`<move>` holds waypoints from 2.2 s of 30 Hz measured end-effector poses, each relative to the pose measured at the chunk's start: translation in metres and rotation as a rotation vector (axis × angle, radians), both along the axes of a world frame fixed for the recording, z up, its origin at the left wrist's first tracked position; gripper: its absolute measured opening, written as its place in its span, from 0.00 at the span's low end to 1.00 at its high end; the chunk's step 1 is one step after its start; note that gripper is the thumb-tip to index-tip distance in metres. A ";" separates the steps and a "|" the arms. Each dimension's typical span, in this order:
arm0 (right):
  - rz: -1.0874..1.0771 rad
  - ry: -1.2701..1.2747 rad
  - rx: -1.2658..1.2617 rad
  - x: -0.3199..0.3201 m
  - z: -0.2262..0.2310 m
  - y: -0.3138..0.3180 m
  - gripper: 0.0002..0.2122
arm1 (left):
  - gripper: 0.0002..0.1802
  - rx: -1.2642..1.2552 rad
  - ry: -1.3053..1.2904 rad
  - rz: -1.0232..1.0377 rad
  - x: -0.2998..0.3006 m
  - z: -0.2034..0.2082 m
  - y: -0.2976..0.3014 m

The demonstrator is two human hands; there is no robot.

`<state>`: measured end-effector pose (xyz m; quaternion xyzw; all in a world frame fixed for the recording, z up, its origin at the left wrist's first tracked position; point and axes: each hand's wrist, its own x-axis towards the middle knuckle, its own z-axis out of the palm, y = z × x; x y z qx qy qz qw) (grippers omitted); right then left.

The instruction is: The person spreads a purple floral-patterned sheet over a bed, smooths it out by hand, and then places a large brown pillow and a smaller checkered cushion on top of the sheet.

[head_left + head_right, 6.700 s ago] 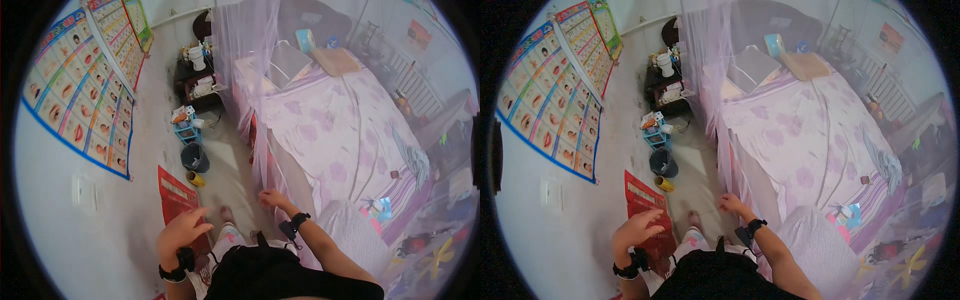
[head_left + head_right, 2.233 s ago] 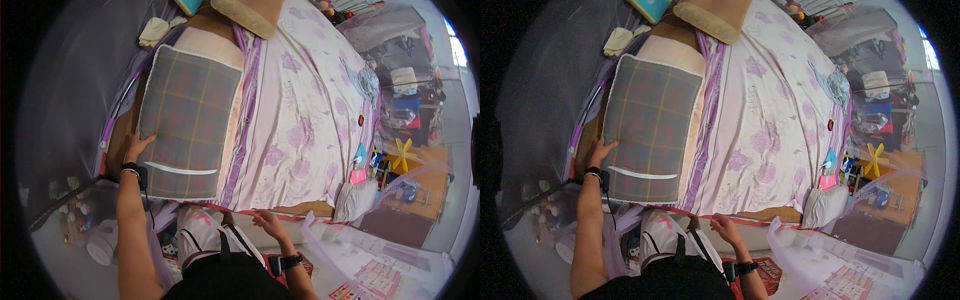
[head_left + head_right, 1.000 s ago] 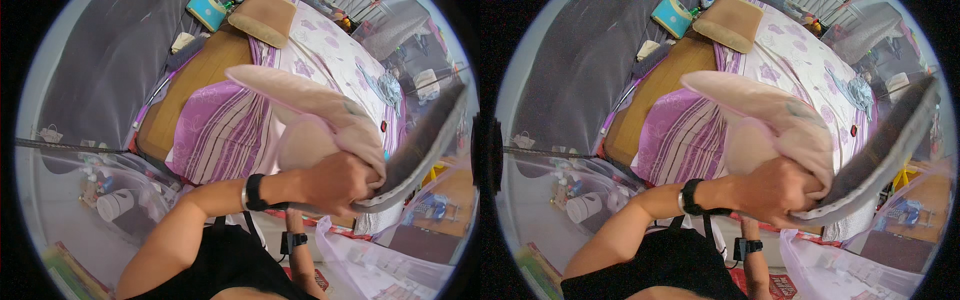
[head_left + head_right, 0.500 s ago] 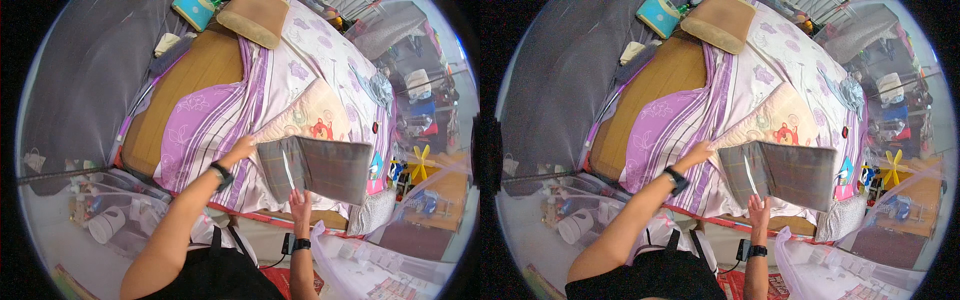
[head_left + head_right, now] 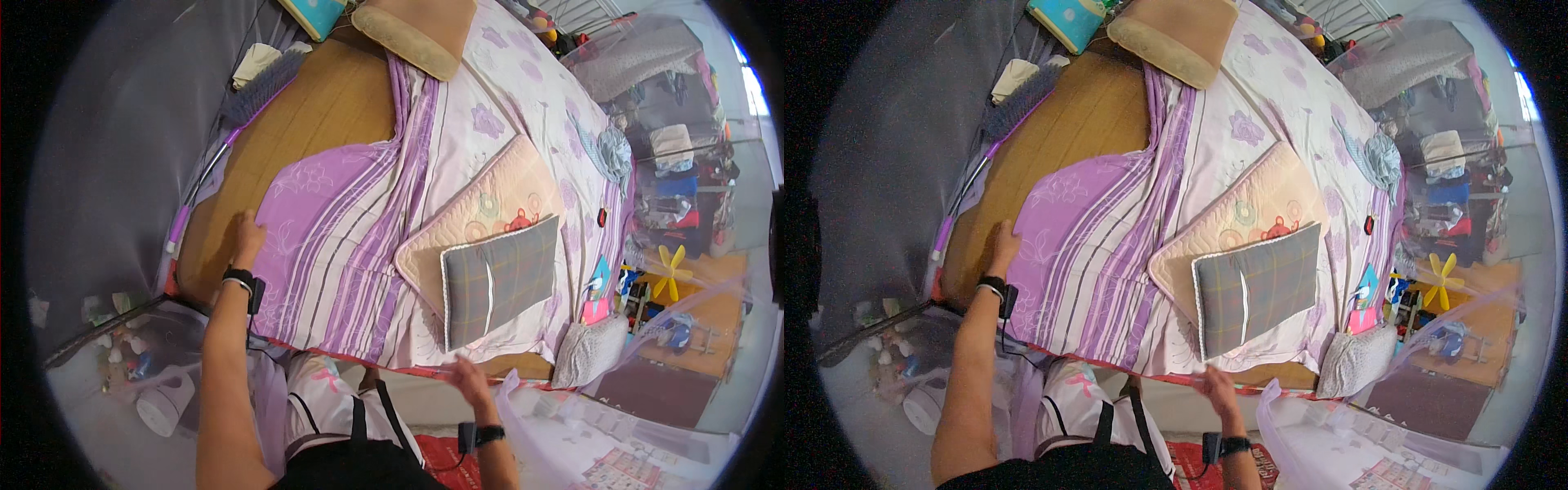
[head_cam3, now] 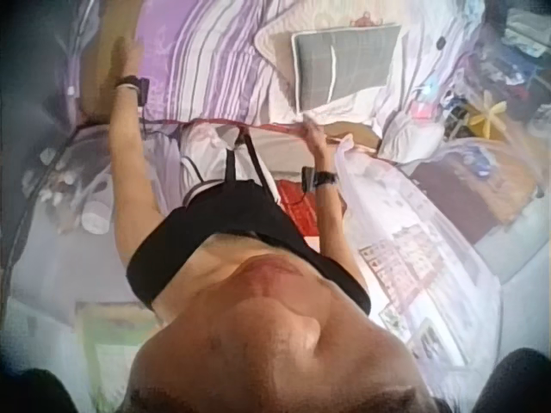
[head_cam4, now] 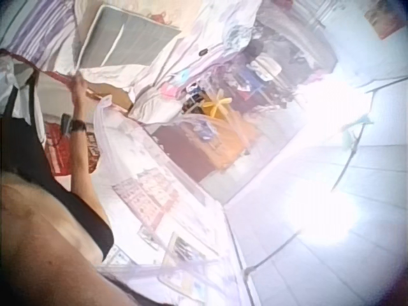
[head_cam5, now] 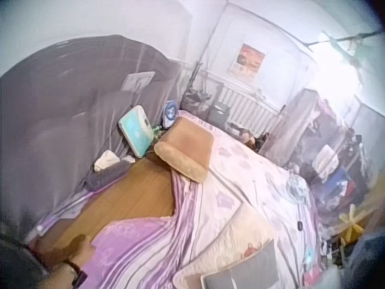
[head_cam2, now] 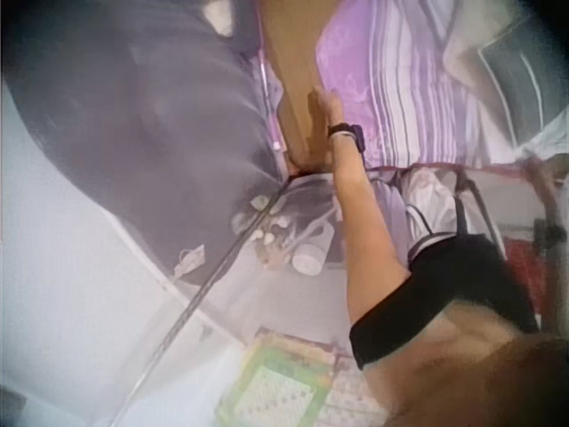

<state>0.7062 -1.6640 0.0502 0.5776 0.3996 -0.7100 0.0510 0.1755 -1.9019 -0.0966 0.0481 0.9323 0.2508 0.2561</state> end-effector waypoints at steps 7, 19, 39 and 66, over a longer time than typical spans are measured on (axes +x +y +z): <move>0.444 -0.242 0.065 0.023 0.024 -0.058 0.17 | 0.27 0.183 0.360 0.008 -0.054 -0.021 0.093; 0.824 -0.405 0.229 -0.022 0.041 -0.071 0.15 | 0.11 0.472 0.362 0.289 -0.044 -0.028 -0.013; 0.821 -0.289 0.337 -0.034 0.011 -0.050 0.15 | 0.15 0.239 0.121 0.126 0.000 -0.019 -0.126; 0.827 -0.184 0.421 -0.019 -0.023 -0.043 0.13 | 0.13 -0.125 0.201 0.144 0.153 -0.017 -0.231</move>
